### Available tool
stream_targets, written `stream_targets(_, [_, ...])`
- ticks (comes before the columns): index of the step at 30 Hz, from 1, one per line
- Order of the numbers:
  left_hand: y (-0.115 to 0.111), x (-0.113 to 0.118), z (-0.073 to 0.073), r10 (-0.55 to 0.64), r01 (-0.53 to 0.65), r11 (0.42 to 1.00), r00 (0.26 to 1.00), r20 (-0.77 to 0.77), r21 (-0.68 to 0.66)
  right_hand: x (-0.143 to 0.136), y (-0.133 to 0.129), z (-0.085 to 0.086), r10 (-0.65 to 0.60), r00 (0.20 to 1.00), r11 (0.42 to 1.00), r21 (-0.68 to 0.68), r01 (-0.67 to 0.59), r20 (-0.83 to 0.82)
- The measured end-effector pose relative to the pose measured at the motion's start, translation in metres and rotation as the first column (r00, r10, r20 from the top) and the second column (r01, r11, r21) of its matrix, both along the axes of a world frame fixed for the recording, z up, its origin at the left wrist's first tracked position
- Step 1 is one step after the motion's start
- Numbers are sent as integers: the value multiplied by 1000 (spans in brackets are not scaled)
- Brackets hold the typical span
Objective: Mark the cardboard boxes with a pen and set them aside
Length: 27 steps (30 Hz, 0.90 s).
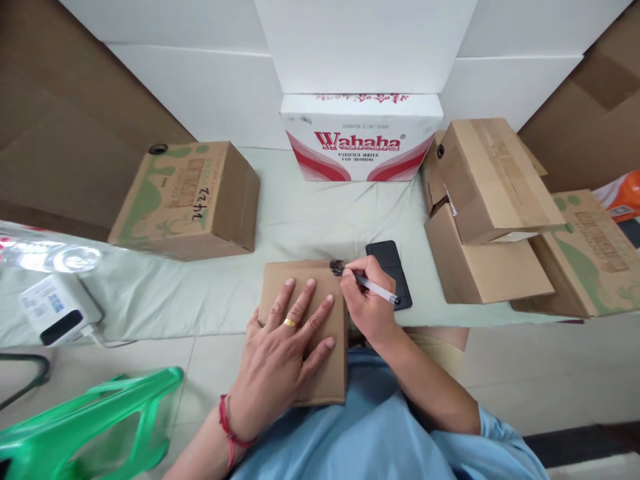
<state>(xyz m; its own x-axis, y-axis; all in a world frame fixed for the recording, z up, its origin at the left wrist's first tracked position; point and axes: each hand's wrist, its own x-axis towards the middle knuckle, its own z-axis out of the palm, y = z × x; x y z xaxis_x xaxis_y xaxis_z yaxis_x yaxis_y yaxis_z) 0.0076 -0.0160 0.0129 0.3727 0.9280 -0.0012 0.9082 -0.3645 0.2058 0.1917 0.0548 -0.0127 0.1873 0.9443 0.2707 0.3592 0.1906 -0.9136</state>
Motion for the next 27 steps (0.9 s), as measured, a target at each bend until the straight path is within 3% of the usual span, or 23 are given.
stream_targets(4, [0,0,0,0,0,1000,1000,-1,6,-3,6,-2,52,998,998,-32,-53,-31])
stream_targets(12, [0,-1,1,-8,8,1000,1000,-22,-2,5,4,-6,-53,998,997,-60,51,-16])
stream_targets(27, [1,-1,1,-9,9,1000,1000,-28,12,7,-1,-5,10,999,992,-121,-16,-44])
